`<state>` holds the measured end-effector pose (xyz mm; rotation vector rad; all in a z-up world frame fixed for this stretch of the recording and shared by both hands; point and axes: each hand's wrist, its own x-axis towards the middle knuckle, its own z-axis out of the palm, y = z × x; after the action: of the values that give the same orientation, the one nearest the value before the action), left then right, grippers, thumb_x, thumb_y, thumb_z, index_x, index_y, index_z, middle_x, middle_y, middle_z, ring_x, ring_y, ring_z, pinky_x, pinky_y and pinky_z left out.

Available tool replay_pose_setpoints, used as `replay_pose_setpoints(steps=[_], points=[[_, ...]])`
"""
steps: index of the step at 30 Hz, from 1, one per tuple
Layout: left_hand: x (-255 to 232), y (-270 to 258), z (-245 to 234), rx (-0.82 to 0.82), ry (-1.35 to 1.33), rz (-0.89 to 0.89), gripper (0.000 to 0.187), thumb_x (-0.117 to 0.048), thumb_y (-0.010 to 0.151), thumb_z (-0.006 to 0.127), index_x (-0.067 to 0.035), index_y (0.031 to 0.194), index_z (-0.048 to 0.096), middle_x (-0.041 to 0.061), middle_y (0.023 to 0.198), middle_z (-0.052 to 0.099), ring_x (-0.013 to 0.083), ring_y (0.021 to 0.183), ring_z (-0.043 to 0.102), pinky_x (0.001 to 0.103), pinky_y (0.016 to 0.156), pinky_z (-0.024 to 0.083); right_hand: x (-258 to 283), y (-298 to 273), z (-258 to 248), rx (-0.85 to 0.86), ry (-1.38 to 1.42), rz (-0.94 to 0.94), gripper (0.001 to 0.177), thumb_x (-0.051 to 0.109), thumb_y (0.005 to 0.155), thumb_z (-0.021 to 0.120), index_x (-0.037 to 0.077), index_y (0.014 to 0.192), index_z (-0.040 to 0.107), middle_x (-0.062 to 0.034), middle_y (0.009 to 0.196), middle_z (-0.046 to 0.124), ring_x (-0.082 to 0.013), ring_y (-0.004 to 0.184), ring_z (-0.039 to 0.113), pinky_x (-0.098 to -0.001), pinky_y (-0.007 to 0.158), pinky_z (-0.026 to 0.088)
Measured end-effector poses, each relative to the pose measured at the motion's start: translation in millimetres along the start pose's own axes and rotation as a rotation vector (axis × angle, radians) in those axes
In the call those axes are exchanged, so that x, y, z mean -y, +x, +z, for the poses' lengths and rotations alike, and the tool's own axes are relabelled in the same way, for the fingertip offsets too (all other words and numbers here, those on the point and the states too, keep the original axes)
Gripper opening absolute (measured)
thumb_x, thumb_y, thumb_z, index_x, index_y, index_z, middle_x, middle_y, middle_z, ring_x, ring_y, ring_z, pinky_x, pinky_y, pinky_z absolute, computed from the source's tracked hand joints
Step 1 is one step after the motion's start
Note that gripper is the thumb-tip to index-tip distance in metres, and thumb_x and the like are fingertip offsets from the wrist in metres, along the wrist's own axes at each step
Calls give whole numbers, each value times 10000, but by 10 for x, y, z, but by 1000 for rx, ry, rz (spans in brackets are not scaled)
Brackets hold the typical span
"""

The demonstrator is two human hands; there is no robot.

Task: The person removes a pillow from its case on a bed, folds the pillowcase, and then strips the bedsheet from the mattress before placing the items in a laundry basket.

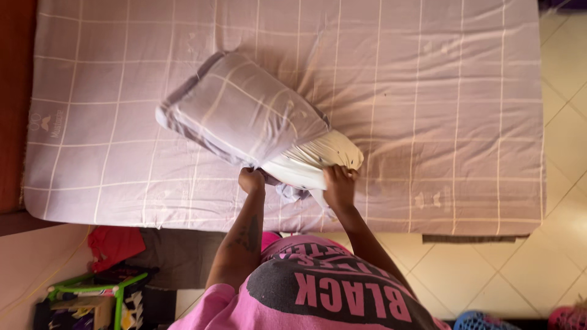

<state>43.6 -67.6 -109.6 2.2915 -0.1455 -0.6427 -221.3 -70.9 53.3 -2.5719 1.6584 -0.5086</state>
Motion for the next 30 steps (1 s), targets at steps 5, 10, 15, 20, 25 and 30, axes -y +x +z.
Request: replay_pose_setpoints(steps=[5, 10, 15, 20, 25, 30], points=[[-1, -226, -137, -103, 92, 191, 180, -36, 947, 584, -8, 1121, 619, 248, 1247, 620, 409, 1066, 636, 472, 917, 517, 363, -196, 446, 228, 247, -120, 582, 141, 673, 840, 78, 1197, 593, -131, 1219, 611, -317, 1159, 580, -497, 951, 379], [-557, -638, -699, -103, 189, 345, 504, -176, 862, 738, -46, 1292, 511, 176, 1417, 499, 404, 1225, 540, 510, 963, 487, 168, -41, 850, 1063, 911, 9, 697, 364, 754, 820, 121, 1378, 626, -111, 1253, 718, -269, 1150, 702, -424, 1017, 549], [-724, -859, -739, 112, 280, 480, 939, -300, 698, 928, -103, 1443, 391, 212, 1550, 297, 507, 1374, 368, 642, 963, 417, -616, 596, 956, 166, 312, 103, 867, 451, 589, 938, -27, 1240, 622, -210, 1180, 691, -367, 1069, 667, -488, 889, 513], [-649, -790, -791, 254, 239, 404, 711, -242, 688, 807, -168, 1313, 476, 235, 1553, 283, 477, 1226, 546, 528, 1013, 492, -914, 956, 1163, 603, 753, 399, 750, 468, 623, 921, 46, 1191, 672, -167, 1127, 753, -325, 1035, 723, -426, 907, 563], [-618, -629, -689, 330, 302, 228, 606, -279, 821, 723, -110, 1333, 446, 273, 1424, 390, 491, 1145, 603, 522, 990, 500, 12, 1049, 518, 96, 625, 429, 609, 244, 624, 874, 84, 1192, 722, -137, 1053, 745, -328, 997, 716, -441, 897, 546], [-719, -706, -517, 319, 311, 275, 560, -266, 914, 646, 45, 1339, 454, 324, 1431, 457, 515, 1220, 578, 555, 1046, 482, 648, 1082, -507, -272, 319, -53, 335, 114, 691, 842, 79, 986, 688, -84, 971, 713, -307, 942, 652, -439, 886, 434]])
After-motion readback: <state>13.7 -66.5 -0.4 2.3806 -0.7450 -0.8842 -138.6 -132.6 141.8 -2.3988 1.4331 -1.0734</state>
